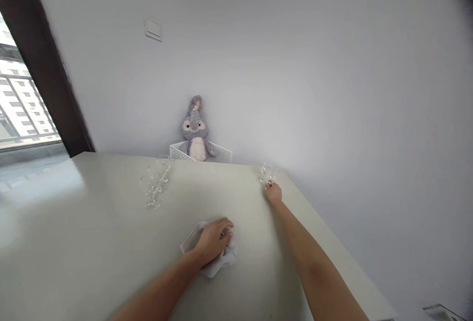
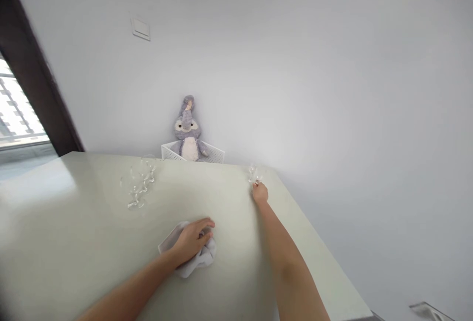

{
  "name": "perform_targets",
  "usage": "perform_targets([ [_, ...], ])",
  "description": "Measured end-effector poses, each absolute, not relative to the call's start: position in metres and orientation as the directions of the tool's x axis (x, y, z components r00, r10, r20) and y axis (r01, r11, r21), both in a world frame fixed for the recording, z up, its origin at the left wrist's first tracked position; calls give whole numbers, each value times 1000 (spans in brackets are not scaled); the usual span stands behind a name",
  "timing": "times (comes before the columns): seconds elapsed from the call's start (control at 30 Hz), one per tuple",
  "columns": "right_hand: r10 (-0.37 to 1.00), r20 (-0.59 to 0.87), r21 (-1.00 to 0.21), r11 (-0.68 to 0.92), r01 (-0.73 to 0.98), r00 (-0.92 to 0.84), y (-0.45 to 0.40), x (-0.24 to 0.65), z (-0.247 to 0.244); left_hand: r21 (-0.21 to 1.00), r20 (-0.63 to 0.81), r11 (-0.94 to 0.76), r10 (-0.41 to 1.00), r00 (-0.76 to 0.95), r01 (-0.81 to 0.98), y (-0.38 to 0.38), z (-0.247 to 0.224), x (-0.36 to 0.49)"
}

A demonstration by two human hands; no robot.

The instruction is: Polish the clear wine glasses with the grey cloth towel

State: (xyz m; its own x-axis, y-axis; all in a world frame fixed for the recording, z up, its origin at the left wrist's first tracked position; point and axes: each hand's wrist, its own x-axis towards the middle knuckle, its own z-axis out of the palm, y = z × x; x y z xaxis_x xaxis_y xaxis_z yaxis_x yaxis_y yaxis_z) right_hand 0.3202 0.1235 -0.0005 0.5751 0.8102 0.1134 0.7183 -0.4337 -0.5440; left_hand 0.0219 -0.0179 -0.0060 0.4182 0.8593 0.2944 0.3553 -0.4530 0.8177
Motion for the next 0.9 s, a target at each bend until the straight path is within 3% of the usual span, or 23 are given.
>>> perform_targets([
  [0.37,711,193,-724,-362,588,676,90,306,2,857,255,-398,879,402,328,-22,-1,22],
  [0.5,717,264,-783,-231,577,646,63,273,8,872,434,-451,892,126,190,-19,9,17],
  [0.6,838,342,-776,-3,630,425,26,226,18,842,539,-531,816,-210,97,-7,23,1],
  [0.67,907,413,-677,366,638,-81,-7,190,24,813,539,-580,717,-442,51,4,32,-14],
  [0.73,748,339,-479,659,580,-570,-38,157,27,800,452,-600,618,-644,-14,15,40,-30],
  [0.8,627,264,-243,779,578,-733,-58,131,23,802,272,-579,572,-774,-147,24,43,-44],
  [0.9,638,249,-6,754,657,-729,-65,111,8,743,-74,-488,621,-781,-458,31,40,-57],
])
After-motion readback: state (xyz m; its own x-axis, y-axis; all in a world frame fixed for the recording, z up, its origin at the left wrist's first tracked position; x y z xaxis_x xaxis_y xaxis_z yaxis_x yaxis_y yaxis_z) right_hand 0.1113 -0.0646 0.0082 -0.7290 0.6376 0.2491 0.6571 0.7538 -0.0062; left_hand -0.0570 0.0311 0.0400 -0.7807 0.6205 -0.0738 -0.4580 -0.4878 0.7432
